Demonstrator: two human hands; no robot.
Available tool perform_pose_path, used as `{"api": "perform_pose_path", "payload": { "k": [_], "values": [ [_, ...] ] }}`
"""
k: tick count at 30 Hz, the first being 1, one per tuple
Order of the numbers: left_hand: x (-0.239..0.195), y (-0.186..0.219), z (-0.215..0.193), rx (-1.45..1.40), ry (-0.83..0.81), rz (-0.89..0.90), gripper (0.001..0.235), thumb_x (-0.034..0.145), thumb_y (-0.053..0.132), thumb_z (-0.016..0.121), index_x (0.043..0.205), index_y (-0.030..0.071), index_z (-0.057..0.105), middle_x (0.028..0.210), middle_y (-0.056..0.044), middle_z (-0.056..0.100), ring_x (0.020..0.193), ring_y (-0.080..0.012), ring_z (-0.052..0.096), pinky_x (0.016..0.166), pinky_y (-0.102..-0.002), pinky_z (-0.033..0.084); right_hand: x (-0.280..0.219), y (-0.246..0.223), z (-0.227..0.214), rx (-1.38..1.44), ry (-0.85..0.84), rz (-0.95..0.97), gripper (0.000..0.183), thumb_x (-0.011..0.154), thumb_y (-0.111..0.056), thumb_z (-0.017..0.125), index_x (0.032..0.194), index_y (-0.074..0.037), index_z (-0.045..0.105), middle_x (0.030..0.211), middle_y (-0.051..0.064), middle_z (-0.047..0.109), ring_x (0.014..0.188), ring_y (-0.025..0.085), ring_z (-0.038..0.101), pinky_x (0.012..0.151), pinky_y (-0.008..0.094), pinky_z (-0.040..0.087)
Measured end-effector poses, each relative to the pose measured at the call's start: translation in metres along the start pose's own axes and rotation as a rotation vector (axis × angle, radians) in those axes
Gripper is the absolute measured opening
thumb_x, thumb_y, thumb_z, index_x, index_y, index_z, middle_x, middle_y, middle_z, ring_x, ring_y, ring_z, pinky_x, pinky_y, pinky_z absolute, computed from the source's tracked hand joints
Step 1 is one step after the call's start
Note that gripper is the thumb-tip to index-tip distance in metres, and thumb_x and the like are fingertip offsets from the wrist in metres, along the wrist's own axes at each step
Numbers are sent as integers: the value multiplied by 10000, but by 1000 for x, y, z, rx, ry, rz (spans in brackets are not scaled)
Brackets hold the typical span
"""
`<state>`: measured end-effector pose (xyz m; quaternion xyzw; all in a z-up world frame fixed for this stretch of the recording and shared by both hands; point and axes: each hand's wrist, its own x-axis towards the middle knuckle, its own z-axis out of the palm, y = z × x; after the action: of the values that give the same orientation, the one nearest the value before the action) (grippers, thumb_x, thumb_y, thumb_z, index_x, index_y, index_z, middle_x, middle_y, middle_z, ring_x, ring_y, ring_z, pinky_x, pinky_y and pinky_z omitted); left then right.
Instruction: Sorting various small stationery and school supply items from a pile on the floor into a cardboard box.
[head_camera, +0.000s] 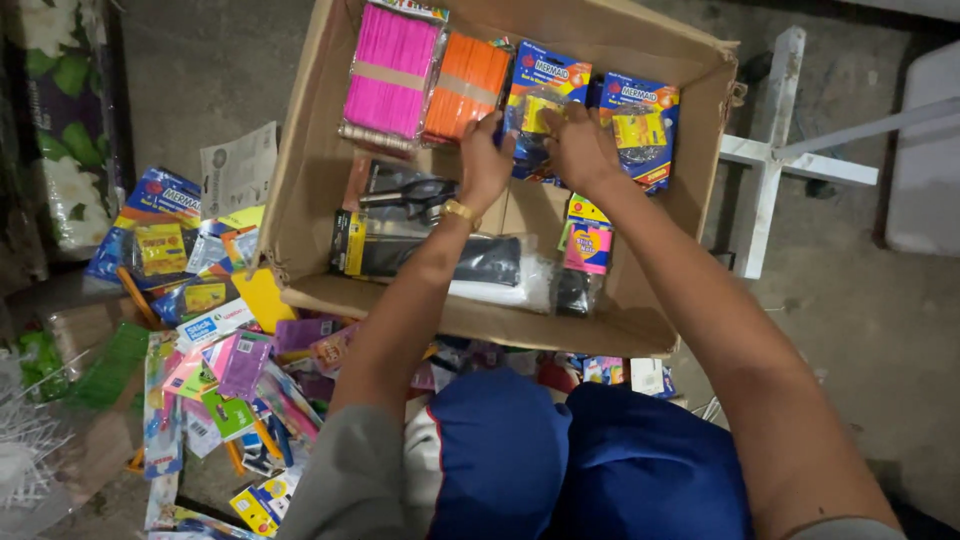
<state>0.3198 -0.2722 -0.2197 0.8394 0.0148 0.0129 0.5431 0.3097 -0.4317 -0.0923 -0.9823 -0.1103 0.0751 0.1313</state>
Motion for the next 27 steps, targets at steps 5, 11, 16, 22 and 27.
{"api": "perform_pose_path", "payload": {
  "k": [5,11,16,22,27],
  "values": [
    [-21,40,-28,327,-96,340,563,941,126,693,1479,83,534,1488,-153,513,1379,-368,487,1149,-469,421,0,8,9,9,-4,-14,463,928,-136,671,1387,-156,614,1322,236,598,1212,467,550,1013,545,476],
    [-22,21,-11,577,-261,478,676,900,174,692,1528,108,452,1606,-72,404,1475,-347,356,1181,-531,301,1,22,30,75,19,-79,550,857,-115,706,1393,-96,586,1313,272,590,1189,476,547,1029,513,458],
    [-23,32,-22,586,-306,454,671,913,168,691,1535,123,444,1631,-55,384,1485,-351,350,1196,-529,301,5,30,31,63,-2,-148,578,843,-107,726,1401,-63,581,1298,279,597,1200,468,551,1064,516,434],
    [-22,32,-22,555,-293,506,684,911,138,678,1547,92,431,1643,-88,355,1495,-359,329,1183,-531,303,11,65,22,75,-56,-79,609,840,-171,780,1398,-57,566,1339,269,595,1236,460,554,1080,501,447],
    [-23,35,-22,541,-298,487,667,930,136,665,1549,83,424,1643,-87,354,1511,-345,309,1203,-511,300,-12,86,-1,-343,-163,250,658,828,-42,721,1434,-259,586,1391,219,535,1238,491,510,924,560,517]
  ]
}}
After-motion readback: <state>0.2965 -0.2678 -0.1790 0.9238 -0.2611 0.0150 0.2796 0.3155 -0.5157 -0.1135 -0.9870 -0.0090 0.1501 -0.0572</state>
